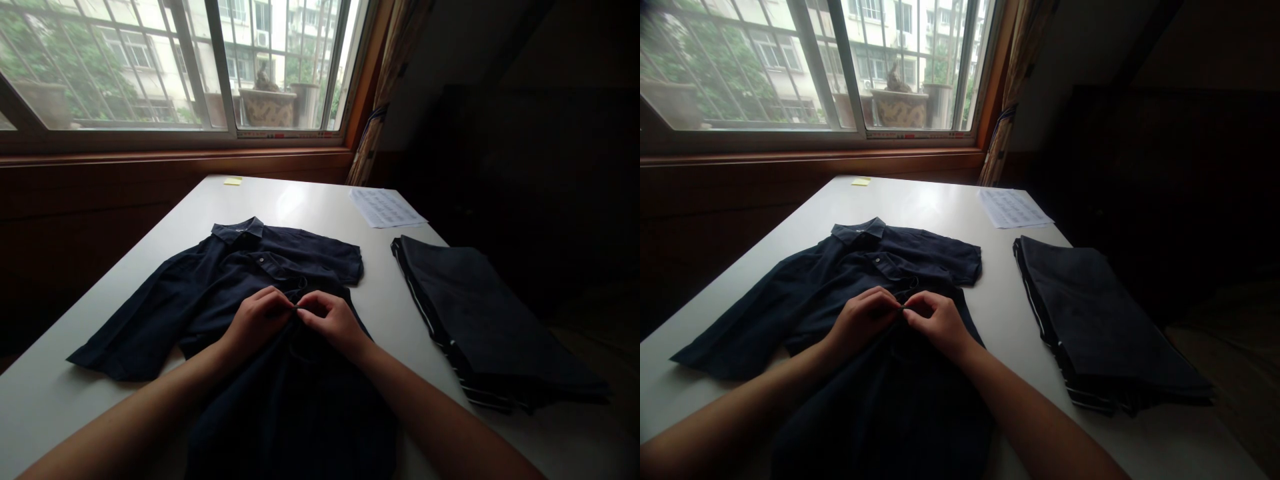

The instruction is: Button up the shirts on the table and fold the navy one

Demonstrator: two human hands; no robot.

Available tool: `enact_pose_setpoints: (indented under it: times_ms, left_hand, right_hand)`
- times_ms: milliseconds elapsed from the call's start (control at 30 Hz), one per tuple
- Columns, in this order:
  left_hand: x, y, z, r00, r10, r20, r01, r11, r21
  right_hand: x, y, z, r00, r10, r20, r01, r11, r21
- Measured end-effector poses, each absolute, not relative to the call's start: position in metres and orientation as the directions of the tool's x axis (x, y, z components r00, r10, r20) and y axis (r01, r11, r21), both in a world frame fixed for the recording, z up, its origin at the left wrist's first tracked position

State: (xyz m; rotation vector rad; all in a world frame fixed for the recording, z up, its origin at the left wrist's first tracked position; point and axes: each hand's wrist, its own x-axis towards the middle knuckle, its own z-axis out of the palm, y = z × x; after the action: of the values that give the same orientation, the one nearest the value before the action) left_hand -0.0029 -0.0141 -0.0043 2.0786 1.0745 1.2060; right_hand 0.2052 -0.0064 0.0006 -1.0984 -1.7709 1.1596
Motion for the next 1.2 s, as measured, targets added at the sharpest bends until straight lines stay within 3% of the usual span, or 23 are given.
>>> enact_pose_setpoints:
  times_ms: [200,733,1200]
  left_hand:
    - [-0.003,-0.016,-0.001,0.29,0.823,0.489,0.414,-0.568,0.711]
    - [-0.001,-0.018,-0.001,0.293,0.827,0.48,0.456,-0.562,0.69]
    - [-0.003,-0.017,0.002,0.225,0.89,0.397,0.325,-0.452,0.831]
  right_hand:
    - [0.205,-0.007,0.003,-0.395,0.909,0.131,0.204,0.226,-0.953]
    - [0.201,-0.012,0.004,-0.389,0.832,0.396,0.257,0.511,-0.82]
    - [0.209,-0.007,0.009,-0.313,0.925,0.216,0.227,0.294,-0.929]
